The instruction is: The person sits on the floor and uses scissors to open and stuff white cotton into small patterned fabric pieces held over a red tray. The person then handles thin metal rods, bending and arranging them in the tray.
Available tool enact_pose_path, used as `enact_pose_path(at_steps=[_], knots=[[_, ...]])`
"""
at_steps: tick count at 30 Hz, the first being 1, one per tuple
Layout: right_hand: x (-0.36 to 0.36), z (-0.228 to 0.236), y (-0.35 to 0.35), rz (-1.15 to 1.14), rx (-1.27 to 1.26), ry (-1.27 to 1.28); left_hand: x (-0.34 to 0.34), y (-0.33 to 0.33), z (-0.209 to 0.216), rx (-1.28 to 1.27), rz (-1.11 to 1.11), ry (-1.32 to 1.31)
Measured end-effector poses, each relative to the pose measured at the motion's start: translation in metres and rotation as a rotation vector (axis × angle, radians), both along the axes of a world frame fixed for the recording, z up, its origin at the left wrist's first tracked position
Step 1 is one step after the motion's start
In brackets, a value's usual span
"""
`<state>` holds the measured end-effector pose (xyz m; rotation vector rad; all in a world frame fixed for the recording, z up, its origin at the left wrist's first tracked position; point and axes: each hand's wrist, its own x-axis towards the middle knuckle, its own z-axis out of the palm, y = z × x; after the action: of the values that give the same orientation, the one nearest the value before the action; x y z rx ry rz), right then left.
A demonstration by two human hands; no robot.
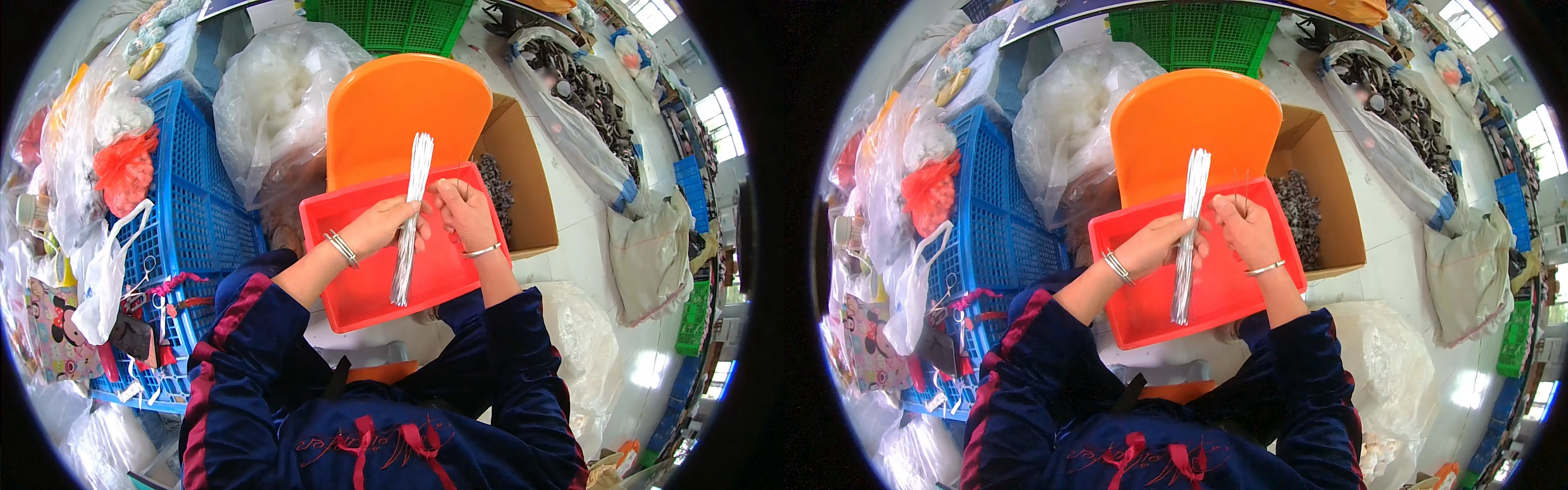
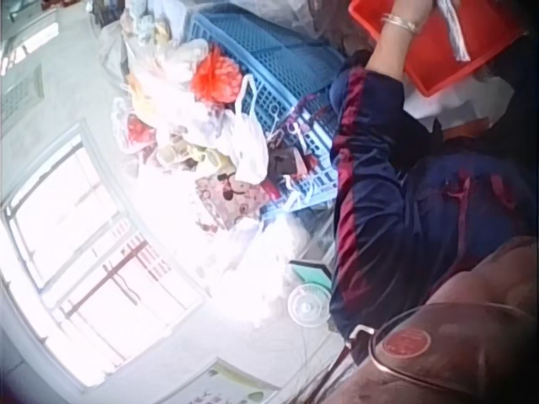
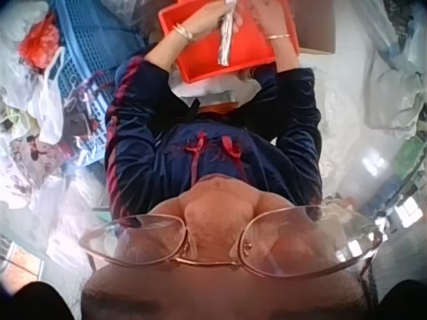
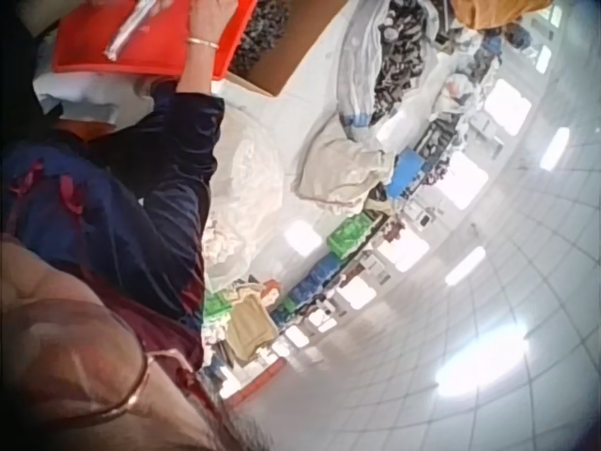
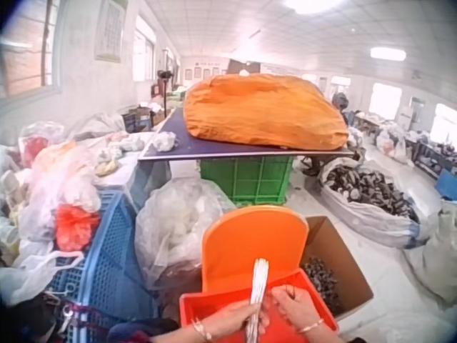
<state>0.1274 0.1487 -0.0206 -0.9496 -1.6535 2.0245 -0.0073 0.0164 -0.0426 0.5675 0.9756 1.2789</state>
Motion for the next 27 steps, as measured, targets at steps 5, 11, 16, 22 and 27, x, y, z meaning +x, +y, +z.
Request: enact_pose_path(at_steps=[5, 11, 16, 22, 27], knots=[[-0.001, 0.016, -0.004, 0.062, 0.091, -0.003, 0.004, -0.003, 0.005, -0.044, -0.018, 0.039], [0.000, 0.013, -0.001, 0.146, 0.037, -0.062, 0.002, -0.006, 0.009, -0.019, -0.023, 0.117], [0.000, 0.010, -0.004, 0.082, -0.008, -0.033, 0.000, -0.006, 0.003, 0.008, -0.027, 0.325], [-0.004, 0.010, 0.002, -0.015, -0.063, 0.068, 0.003, -0.009, 0.004, -0.042, -0.071, 0.286], [-0.005, 0.010, 0.003, -0.025, -0.007, 0.048, 0.004, -0.010, 0.010, -0.055, -0.063, 0.327]])
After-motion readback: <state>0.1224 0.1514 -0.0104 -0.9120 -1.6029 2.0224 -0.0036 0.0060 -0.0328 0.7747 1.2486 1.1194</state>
